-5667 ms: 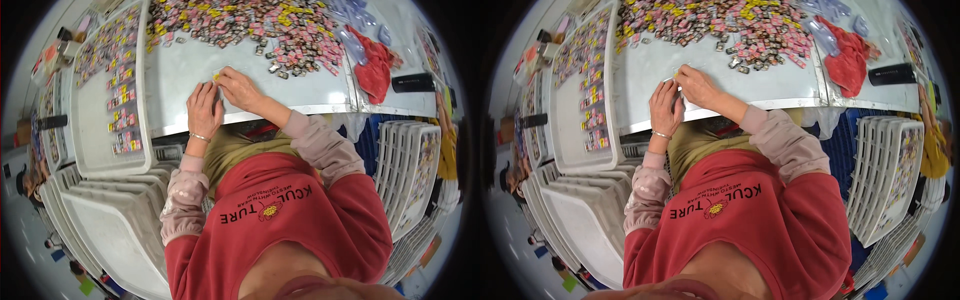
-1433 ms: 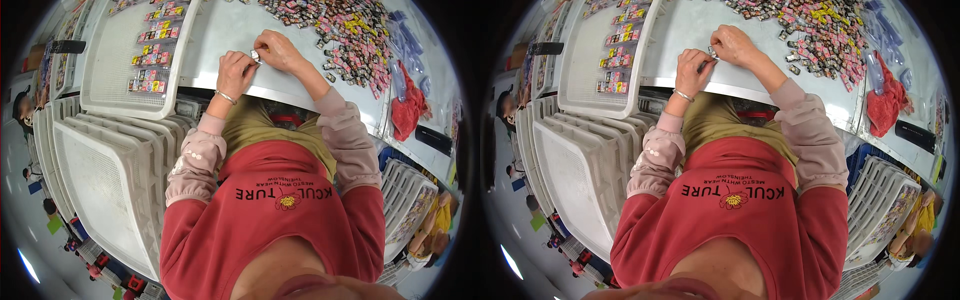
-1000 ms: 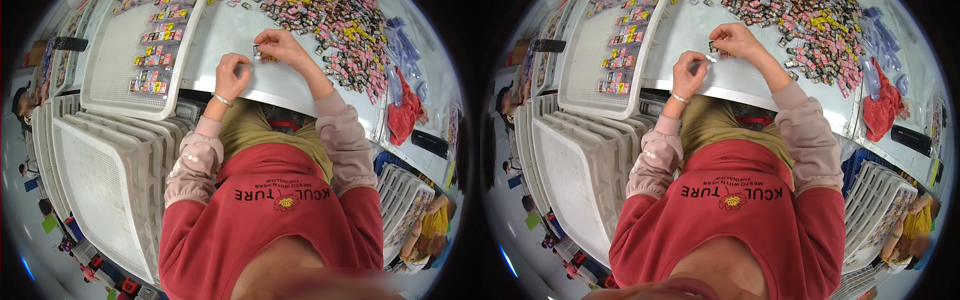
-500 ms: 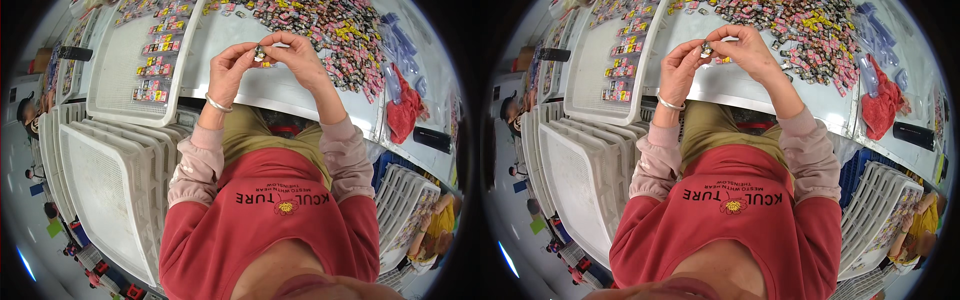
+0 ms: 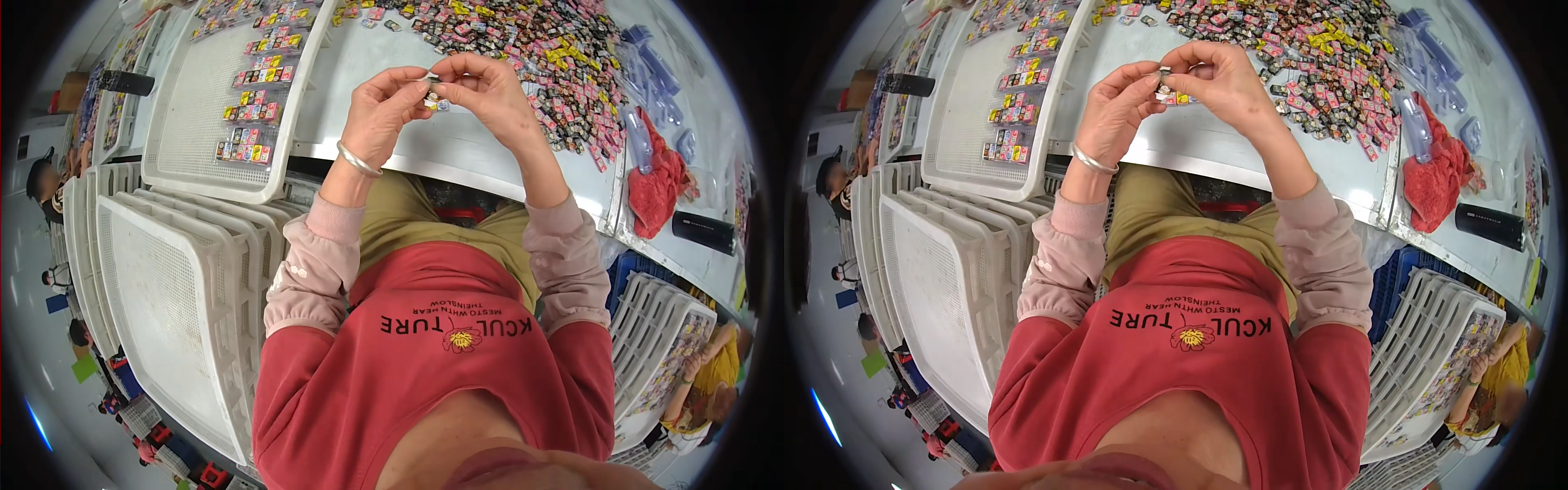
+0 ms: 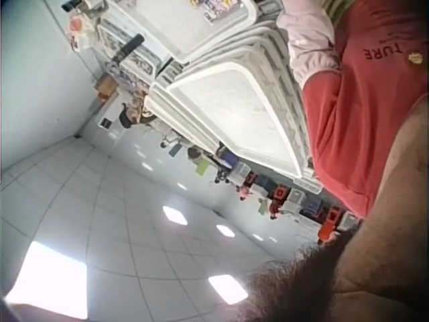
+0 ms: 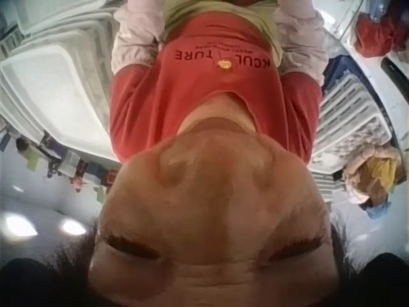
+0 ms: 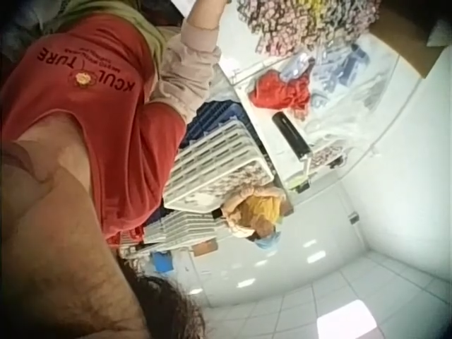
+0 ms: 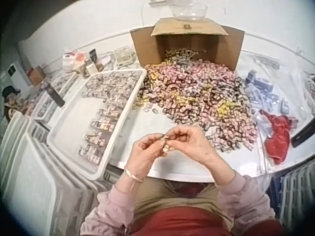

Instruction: Sort small toy components from a pile and arrange them on a tray.

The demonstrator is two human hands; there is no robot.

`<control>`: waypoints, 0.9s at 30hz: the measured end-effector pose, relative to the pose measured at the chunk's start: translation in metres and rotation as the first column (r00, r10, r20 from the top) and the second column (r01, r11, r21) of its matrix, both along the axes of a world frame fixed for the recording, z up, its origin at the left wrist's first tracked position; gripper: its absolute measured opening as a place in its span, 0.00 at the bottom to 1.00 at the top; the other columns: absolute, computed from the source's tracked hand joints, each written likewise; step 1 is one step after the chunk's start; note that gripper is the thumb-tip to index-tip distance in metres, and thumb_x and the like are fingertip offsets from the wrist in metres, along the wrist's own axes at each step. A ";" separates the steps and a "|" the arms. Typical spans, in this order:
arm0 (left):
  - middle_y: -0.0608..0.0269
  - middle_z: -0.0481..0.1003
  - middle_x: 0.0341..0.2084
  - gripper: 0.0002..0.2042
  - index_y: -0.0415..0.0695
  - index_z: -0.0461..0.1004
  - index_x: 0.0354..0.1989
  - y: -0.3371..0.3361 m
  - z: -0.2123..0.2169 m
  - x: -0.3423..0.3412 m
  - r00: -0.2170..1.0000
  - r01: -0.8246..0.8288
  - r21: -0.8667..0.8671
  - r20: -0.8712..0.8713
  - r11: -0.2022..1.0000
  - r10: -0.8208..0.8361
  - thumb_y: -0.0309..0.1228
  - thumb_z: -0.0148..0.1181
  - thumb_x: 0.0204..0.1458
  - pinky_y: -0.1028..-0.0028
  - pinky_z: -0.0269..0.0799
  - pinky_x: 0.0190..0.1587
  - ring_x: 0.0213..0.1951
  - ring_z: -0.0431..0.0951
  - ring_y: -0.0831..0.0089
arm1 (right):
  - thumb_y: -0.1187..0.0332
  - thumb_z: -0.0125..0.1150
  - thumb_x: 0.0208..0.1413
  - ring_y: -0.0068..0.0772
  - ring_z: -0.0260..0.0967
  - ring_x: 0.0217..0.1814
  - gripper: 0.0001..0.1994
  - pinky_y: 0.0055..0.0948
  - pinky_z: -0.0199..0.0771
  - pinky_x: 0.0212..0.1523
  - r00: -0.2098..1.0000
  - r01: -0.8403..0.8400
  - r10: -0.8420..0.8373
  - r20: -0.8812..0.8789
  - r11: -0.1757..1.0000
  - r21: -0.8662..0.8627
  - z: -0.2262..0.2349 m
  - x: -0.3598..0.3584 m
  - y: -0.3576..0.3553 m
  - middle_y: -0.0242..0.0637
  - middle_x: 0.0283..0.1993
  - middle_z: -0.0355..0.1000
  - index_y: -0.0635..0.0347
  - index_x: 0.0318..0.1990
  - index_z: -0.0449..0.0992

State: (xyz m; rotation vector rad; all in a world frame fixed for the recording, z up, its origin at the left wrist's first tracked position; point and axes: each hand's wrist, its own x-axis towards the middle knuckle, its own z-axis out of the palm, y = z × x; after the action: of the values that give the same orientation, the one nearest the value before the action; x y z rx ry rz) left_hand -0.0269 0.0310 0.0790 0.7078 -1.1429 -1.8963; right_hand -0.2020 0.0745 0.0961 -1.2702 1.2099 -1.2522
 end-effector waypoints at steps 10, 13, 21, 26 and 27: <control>0.62 0.75 0.30 0.11 0.35 0.72 0.40 0.002 0.010 -0.008 1.000 -0.001 0.049 -0.005 0.999 0.001 0.27 0.61 0.51 0.73 0.77 0.36 0.29 0.76 0.75 | 0.76 0.64 0.45 0.27 0.74 0.35 0.12 0.23 0.74 0.36 0.821 -0.015 -0.179 -0.542 0.942 -0.334 0.024 0.004 0.018 0.38 0.41 0.74 0.65 0.40 0.78; 0.61 0.75 0.30 0.10 0.36 0.72 0.39 0.001 0.008 -0.006 0.999 -0.014 0.055 0.030 0.998 0.012 0.27 0.61 0.51 0.73 0.76 0.36 0.29 0.77 0.75 | 0.75 0.65 0.44 0.28 0.74 0.35 0.12 0.24 0.74 0.35 0.765 -0.050 -0.215 -0.607 0.920 -0.389 0.020 0.006 0.014 0.40 0.41 0.75 0.65 0.39 0.78; 0.62 0.75 0.29 0.10 0.37 0.73 0.41 -0.007 -0.003 0.006 0.995 0.011 0.179 -0.102 0.984 0.007 0.29 0.58 0.52 0.75 0.74 0.36 0.31 0.76 0.76 | 0.75 0.65 0.43 0.28 0.75 0.29 0.12 0.24 0.74 0.32 0.823 -0.081 -0.180 -0.538 0.901 -0.426 -0.011 0.001 -0.009 0.40 0.37 0.75 0.67 0.38 0.77; 0.62 0.75 0.28 0.07 0.41 0.76 0.36 -0.010 -0.049 0.031 0.780 -0.232 -0.602 0.355 0.764 0.516 0.27 0.57 0.49 0.73 0.69 0.35 0.32 0.73 0.70 | 0.74 0.63 0.41 0.34 0.75 0.27 0.11 0.28 0.75 0.30 0.822 -0.139 -0.074 -0.564 0.935 -0.326 -0.061 0.000 -0.036 0.46 0.32 0.74 0.67 0.35 0.77; 0.60 0.75 0.28 0.07 0.42 0.76 0.35 -0.006 -0.060 0.035 0.674 -0.075 -0.799 0.400 0.596 0.621 0.26 0.57 0.47 0.70 0.69 0.36 0.33 0.72 0.66 | 0.74 0.63 0.41 0.34 0.75 0.27 0.11 0.28 0.75 0.30 0.823 -0.141 -0.072 -0.563 0.935 -0.325 -0.065 0.004 -0.040 0.46 0.32 0.74 0.67 0.35 0.77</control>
State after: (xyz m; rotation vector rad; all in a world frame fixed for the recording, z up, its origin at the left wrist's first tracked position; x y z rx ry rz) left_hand 0.0079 0.0246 0.0191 1.0570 -1.8535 -0.6408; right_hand -0.1979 0.0348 0.0306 -2.0331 1.3958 -1.1258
